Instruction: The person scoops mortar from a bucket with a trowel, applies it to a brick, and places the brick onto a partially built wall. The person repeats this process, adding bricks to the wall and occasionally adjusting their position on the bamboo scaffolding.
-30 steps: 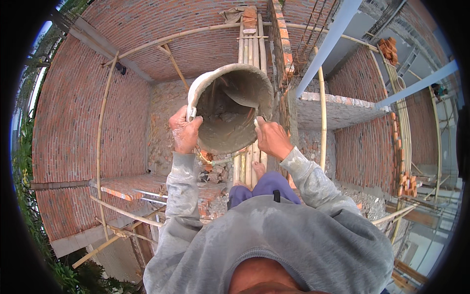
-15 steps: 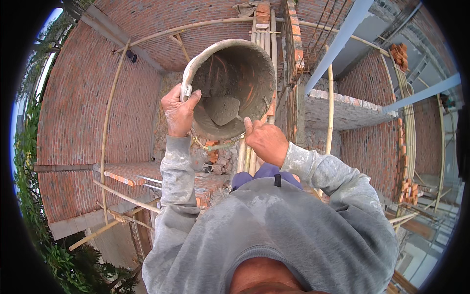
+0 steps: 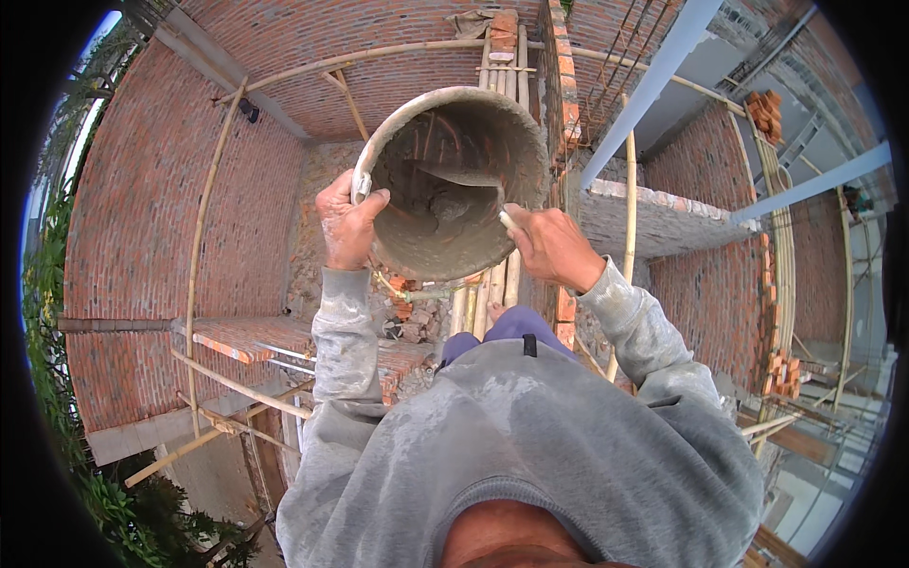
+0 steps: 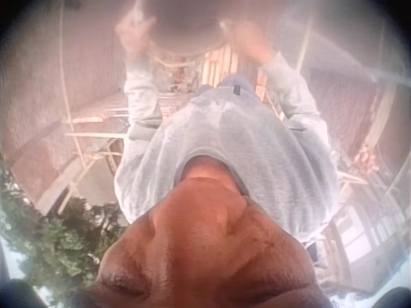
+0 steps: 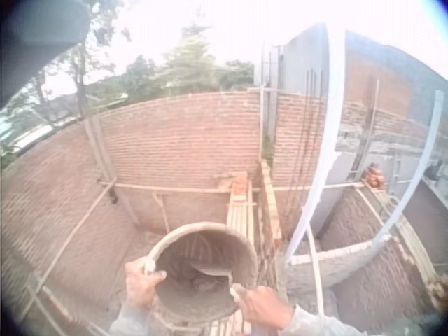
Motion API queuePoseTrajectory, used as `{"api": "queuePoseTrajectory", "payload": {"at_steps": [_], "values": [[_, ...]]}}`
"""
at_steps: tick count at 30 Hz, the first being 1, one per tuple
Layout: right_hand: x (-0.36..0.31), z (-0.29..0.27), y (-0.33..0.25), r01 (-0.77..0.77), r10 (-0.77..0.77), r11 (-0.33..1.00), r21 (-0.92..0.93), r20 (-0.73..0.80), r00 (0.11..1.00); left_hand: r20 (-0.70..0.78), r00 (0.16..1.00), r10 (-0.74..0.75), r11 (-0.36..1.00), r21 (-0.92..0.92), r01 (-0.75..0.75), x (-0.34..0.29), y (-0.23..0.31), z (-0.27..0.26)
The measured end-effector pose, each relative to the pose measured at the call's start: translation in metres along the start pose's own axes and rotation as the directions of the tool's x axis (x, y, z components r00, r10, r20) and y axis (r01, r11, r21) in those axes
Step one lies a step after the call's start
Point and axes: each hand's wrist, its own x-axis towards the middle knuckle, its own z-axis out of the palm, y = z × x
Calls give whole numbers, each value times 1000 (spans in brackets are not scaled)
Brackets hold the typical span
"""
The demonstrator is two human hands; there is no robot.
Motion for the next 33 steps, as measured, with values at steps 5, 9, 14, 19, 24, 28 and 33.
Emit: {"api": "queuePoseTrajectory", "payload": {"at_steps": [5,9,14,19,24,28,33], "values": [[-3,0,8,37,-36,999,-21,32,999,45,998,35,999,-6,-35,5,8,13],[-23,-17,24,-26,25,998,-49,-25,999,32,996,82,962,260,-87,11,21,35],[-21,-20,28,-117,59,975,-187,-290,955,233,919,319,793,466,-394,17,32,71],[-22,1,19,-46,30,989,-140,-116,993,315,814,489,648,493,-580,15,34,101],[-26,-59,50,-172,103,952,-253,-265,959,317,808,497,683,432,-589,22,40,119],[-15,-104,54,-169,19,818,-550,-268,963,387,763,518,655,394,-645,35,40,144],[5,-119,59,-33,89,855,-518,84,993,418,716,559,647,319,-692,51,39,159]]}}
